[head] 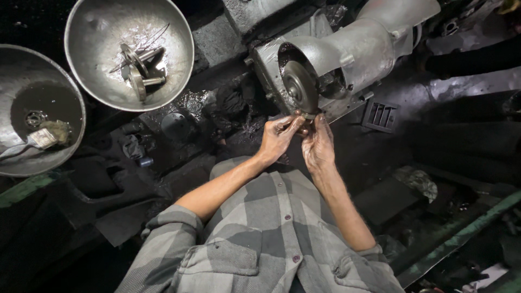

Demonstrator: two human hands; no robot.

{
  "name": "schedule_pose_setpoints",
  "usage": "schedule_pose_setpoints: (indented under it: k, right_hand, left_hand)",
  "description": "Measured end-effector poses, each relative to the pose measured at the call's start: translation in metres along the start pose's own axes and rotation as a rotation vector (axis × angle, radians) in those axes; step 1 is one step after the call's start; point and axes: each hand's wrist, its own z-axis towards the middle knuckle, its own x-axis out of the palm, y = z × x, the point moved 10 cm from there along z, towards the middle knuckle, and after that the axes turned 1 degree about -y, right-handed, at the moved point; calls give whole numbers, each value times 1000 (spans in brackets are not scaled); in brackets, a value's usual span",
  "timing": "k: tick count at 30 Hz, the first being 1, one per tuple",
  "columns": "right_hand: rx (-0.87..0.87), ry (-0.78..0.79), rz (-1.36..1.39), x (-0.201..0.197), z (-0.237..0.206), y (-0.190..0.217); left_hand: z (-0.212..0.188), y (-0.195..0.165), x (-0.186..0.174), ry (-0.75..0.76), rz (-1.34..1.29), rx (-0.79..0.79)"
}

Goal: The person holds small metal components against a spinning bench grinder to grind their surfaces, then washes and scrubs the ground parts in metal bowls of water using a brush, handling and turning the parts one at a time before setting them in a bowl.

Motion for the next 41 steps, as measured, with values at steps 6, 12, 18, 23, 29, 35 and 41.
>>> schedule_pose_setpoints:
  k: [6,12,18,23,29,35,41]
  right_hand:
    - [-1,5,1,-13,2,-5]
    - [-52,-5,12,-28,1,-6]
    - [-185,34,-239,-10,-39,30]
    - [-270,-135,-473,-5,-38,42]
    - [-360,-230,-779,6,-17,41]
    - [-347,-160,-778,12,-17,21]
    - [-211,-185,-586,6,-41,32]
  left_hand:
    - [0,-1,1,6,24,46]
    - [1,5,12,154,-270,-220]
    - [-21,13,31,286,-390,-440]
    - [-8,31,39,291,-351,-357]
    - [7,45,20,137,-292,-335]
    - [-5,34,-4,134,-296,-256]
    - [-26,37,6,212,-270,-348]
